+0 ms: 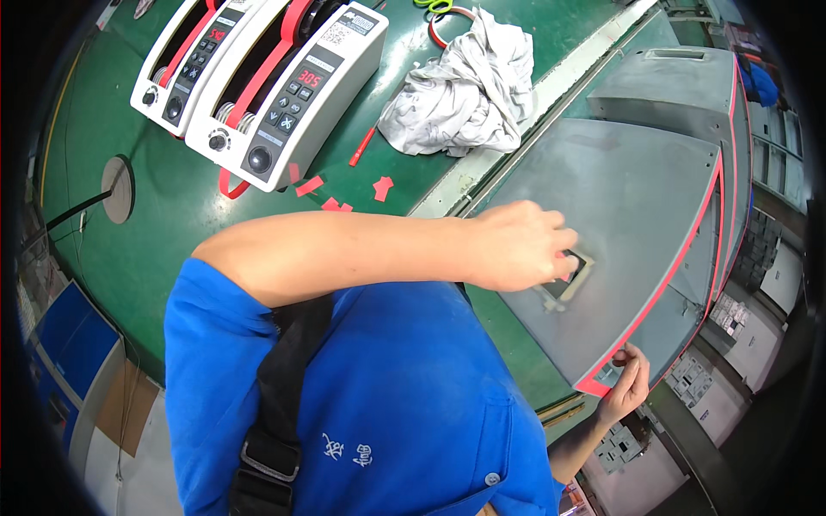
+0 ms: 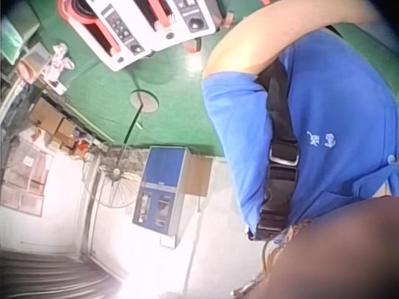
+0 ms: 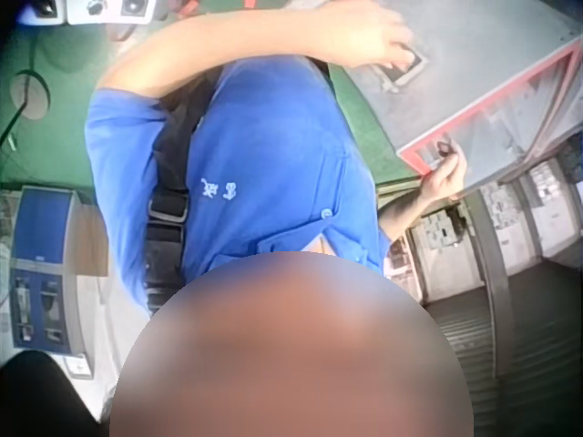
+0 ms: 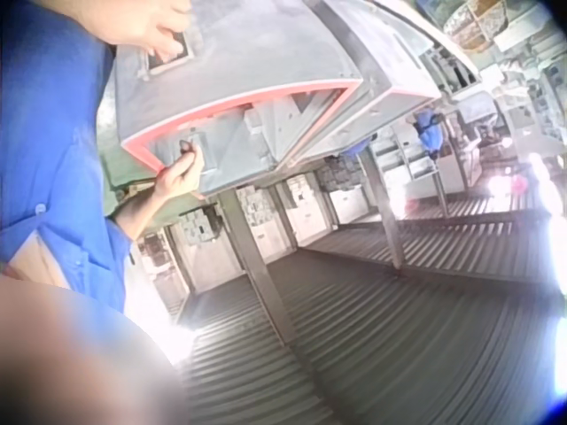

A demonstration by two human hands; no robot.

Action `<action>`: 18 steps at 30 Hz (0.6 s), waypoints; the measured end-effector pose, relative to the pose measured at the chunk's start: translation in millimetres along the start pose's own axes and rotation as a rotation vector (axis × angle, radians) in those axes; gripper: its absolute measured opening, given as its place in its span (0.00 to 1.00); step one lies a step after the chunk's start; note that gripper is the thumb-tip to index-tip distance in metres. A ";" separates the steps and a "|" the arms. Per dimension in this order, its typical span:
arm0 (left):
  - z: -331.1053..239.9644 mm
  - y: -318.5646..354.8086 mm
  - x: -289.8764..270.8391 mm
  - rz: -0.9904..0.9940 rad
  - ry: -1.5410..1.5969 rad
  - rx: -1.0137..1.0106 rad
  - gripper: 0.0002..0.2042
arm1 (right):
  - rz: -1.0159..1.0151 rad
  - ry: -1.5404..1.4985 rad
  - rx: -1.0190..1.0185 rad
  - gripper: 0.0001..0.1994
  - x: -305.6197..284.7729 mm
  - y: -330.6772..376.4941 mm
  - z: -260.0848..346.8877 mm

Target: Applying red adhesive tape to the edges of metal cabinet enclosures and trimming the excess with a utility knife.

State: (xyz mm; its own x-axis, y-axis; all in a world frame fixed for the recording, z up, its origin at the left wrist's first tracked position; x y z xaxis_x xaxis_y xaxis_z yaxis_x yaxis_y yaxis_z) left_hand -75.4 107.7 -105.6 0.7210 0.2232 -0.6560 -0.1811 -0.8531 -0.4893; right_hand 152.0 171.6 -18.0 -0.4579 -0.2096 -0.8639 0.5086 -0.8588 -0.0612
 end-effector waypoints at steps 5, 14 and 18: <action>-2.5 -14.5 -15.4 -0.086 -0.138 0.126 0.10 | -0.019 -0.050 -0.015 0.11 -1.1 0.8 -0.9; -5.6 -11.3 -21.9 -0.194 -0.128 0.285 0.07 | -0.039 -0.015 -0.026 0.11 -0.9 0.6 1.4; 5.6 -15.5 -19.9 -0.178 -0.115 0.210 0.08 | -0.024 -0.009 -0.021 0.11 -1.0 -0.2 1.5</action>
State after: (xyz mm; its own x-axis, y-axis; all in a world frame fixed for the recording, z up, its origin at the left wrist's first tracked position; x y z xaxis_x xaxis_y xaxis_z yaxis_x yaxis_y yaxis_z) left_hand -90.7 119.1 -88.2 0.6751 0.4226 -0.6047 -0.2020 -0.6825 -0.7024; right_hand 151.2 171.3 -16.4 -0.4769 -0.1931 -0.8575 0.5123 -0.8538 -0.0926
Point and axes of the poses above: each hand's wrist, its own y-axis away from the middle knuckle, its own x-axis out of the palm, z = x × y, the point moved 8 cm from there along -y, towards the middle knuckle
